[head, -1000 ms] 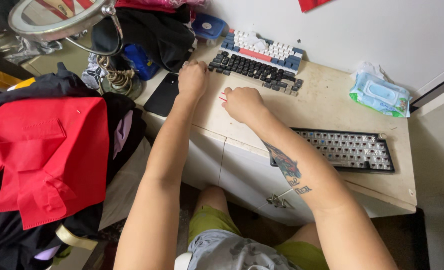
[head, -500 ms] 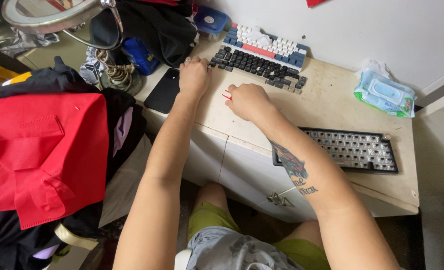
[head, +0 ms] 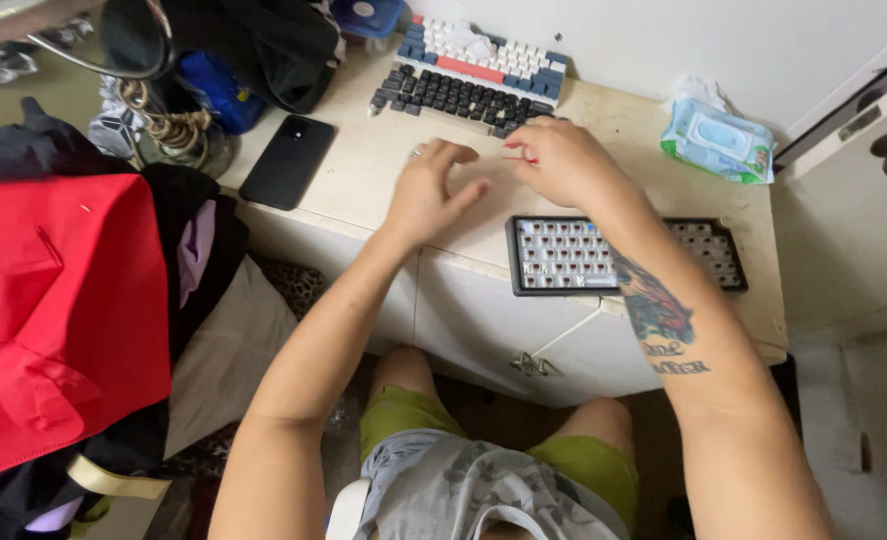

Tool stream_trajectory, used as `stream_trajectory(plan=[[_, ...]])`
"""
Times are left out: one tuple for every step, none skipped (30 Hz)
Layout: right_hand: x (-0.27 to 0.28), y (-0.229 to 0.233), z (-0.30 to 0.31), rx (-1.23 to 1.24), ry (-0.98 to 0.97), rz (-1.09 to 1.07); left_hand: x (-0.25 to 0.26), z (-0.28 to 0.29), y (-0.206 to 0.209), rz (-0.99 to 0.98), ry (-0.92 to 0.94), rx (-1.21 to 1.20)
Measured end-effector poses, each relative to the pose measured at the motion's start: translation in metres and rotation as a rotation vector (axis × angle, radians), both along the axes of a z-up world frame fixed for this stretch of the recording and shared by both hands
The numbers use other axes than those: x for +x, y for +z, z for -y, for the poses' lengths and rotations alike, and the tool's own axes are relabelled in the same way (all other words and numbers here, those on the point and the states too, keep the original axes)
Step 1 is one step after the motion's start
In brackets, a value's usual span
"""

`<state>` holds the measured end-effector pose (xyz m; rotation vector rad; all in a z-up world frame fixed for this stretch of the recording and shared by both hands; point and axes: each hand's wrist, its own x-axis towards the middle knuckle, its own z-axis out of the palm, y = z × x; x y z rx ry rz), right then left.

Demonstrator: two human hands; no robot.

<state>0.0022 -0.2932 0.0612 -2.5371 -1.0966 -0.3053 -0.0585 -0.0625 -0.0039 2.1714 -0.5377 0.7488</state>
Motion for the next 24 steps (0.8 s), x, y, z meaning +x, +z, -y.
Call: stream_trajectory(plan=[[-0.005, 0.002, 0.010, -0.018, -0.030, 0.007, -0.009, 0.010, -0.001, -0.033, -0.049, 0.003], [-0.011, 0.006, 0.019, -0.037, -0.061, 0.016, -0.016, 0.021, -0.001, -0.063, -0.100, 0.005], [-0.018, 0.008, 0.025, -0.056, -0.092, 0.024, -0.021, 0.029, -0.001, -0.093, -0.150, 0.007], [-0.025, 0.010, 0.029, -0.042, -0.113, -0.010, -0.026, 0.036, -0.002, -0.103, -0.172, 0.044], [-0.034, 0.012, 0.033, -0.029, -0.135, -0.044, -0.030, 0.043, -0.002, -0.113, -0.194, 0.081], [-0.044, 0.013, 0.036, -0.015, -0.155, -0.078, -0.034, 0.048, -0.002, -0.124, -0.214, 0.118], [-0.052, 0.015, 0.038, -0.026, -0.150, -0.095, -0.040, 0.052, -0.003, -0.137, -0.204, 0.118], [-0.060, 0.017, 0.039, -0.035, -0.144, -0.112, -0.045, 0.055, -0.002, -0.150, -0.192, 0.121], [-0.067, 0.019, 0.041, -0.044, -0.137, -0.128, -0.050, 0.057, -0.001, -0.163, -0.179, 0.123], [-0.073, 0.021, 0.042, -0.060, -0.111, -0.126, -0.055, 0.058, 0.000, -0.181, -0.178, 0.133], [-0.078, 0.022, 0.043, -0.076, -0.085, -0.125, -0.059, 0.058, 0.001, -0.199, -0.176, 0.142], [-0.082, 0.022, 0.044, -0.091, -0.058, -0.123, -0.062, 0.059, 0.002, -0.217, -0.175, 0.153], [-0.084, 0.021, 0.045, -0.085, -0.027, -0.093, -0.064, 0.058, 0.003, -0.220, -0.175, 0.164], [-0.086, 0.019, 0.045, -0.077, 0.005, -0.062, -0.066, 0.057, 0.004, -0.223, -0.174, 0.177], [-0.087, 0.018, 0.045, -0.069, 0.037, -0.030, -0.067, 0.056, 0.004, -0.225, -0.173, 0.189], [-0.088, 0.016, 0.045, -0.092, -0.014, -0.095, -0.066, 0.056, 0.003, -0.236, -0.164, 0.210], [-0.089, 0.013, 0.044, -0.116, -0.066, -0.159, -0.066, 0.056, 0.002, -0.247, -0.156, 0.230], [-0.090, 0.011, 0.044, -0.139, -0.117, -0.222, -0.065, 0.056, 0.001, -0.256, -0.147, 0.250], [-0.090, 0.009, 0.044, -0.133, -0.106, -0.215, -0.063, 0.056, -0.001, -0.232, -0.149, 0.256], [-0.090, 0.007, 0.044, -0.127, -0.095, -0.208, -0.062, 0.056, -0.002, -0.208, -0.151, 0.261], [-0.090, 0.005, 0.044, -0.121, -0.084, -0.201, -0.062, 0.056, -0.003, -0.185, -0.153, 0.267], [-0.089, 0.003, 0.043, -0.123, -0.107, -0.216, -0.061, 0.056, -0.004, -0.198, -0.153, 0.271], [-0.089, 0.002, 0.043, -0.125, -0.129, -0.231, -0.061, 0.056, -0.005, -0.211, -0.152, 0.275], [-0.089, 0.000, 0.043, -0.128, -0.156, -0.245, -0.061, 0.056, -0.005, -0.224, -0.155, 0.279]])
